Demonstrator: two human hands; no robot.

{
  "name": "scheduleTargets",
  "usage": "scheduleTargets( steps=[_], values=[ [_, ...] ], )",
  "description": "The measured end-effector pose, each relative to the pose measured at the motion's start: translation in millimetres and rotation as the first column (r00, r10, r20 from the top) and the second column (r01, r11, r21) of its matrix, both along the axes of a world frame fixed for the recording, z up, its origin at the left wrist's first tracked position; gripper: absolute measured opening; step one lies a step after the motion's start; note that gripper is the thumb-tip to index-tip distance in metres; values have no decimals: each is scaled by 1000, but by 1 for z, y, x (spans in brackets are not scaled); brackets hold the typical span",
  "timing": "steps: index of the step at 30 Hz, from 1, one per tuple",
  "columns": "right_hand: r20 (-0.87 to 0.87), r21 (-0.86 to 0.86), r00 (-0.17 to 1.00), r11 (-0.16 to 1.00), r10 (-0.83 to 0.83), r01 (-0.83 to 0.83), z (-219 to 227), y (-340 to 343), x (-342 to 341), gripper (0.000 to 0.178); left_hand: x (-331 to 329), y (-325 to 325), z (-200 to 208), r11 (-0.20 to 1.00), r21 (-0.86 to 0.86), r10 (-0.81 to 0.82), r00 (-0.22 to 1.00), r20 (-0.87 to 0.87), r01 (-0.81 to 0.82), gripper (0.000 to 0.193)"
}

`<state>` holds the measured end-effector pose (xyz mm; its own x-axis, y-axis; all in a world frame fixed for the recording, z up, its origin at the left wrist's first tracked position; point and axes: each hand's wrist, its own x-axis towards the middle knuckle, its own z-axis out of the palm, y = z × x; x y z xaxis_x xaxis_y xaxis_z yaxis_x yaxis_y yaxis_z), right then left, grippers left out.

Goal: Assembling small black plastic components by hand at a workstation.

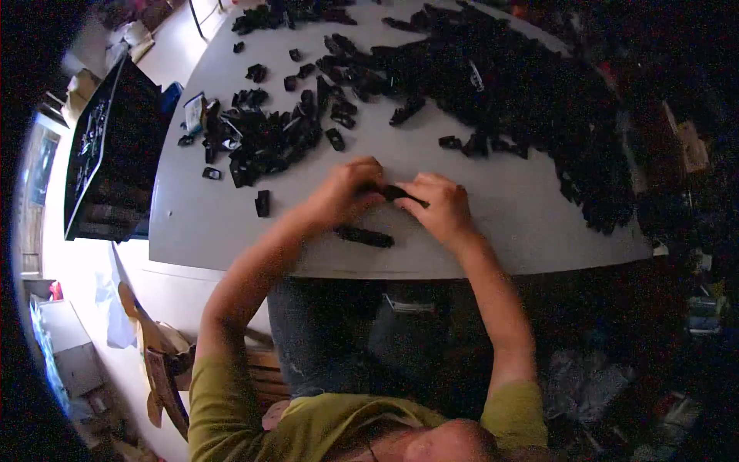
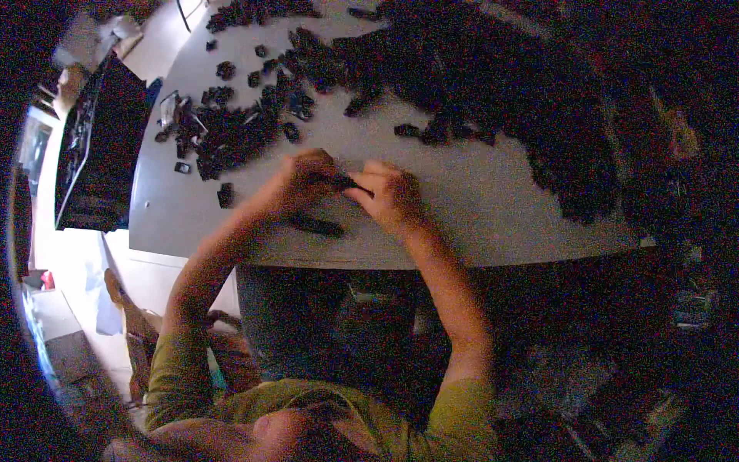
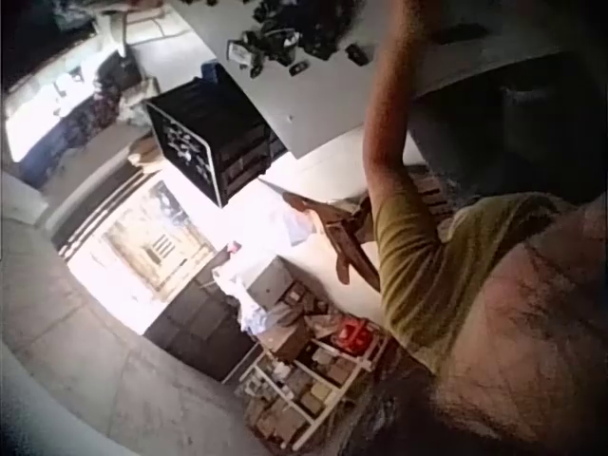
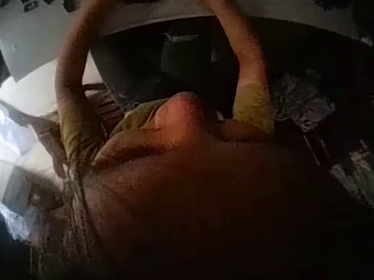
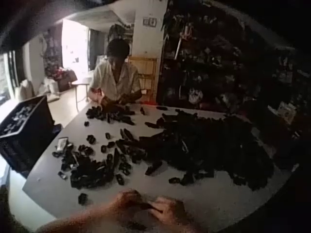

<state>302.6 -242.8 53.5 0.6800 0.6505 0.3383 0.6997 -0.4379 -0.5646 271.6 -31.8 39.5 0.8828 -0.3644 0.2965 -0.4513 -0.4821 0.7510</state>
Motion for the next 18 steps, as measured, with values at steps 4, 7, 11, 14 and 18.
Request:
scheduleTargets(
  steps=[4,7,11,14,18],
  values=[
    [161,-48,947,956,-279,290,11,-15,24,23,13,-4,19,985,160,55,992,116,-73,20],
    [224,-232,864,837,-450,496,13,-8,51,27,49,-17,21,884,270,347,923,167,-381,21],
    [329,-112,881,912,-340,394,-11,7,51,29,82,-32,12,655,542,559,820,121,-526,21],
    [67,46,924,926,-376,374,-8,-7,43,27,73,-42,20,705,532,456,875,166,-468,22],
    [39,-5,893,893,-449,449,2,-13,40,26,44,-34,18,811,296,418,854,311,-505,28]
  ],
)
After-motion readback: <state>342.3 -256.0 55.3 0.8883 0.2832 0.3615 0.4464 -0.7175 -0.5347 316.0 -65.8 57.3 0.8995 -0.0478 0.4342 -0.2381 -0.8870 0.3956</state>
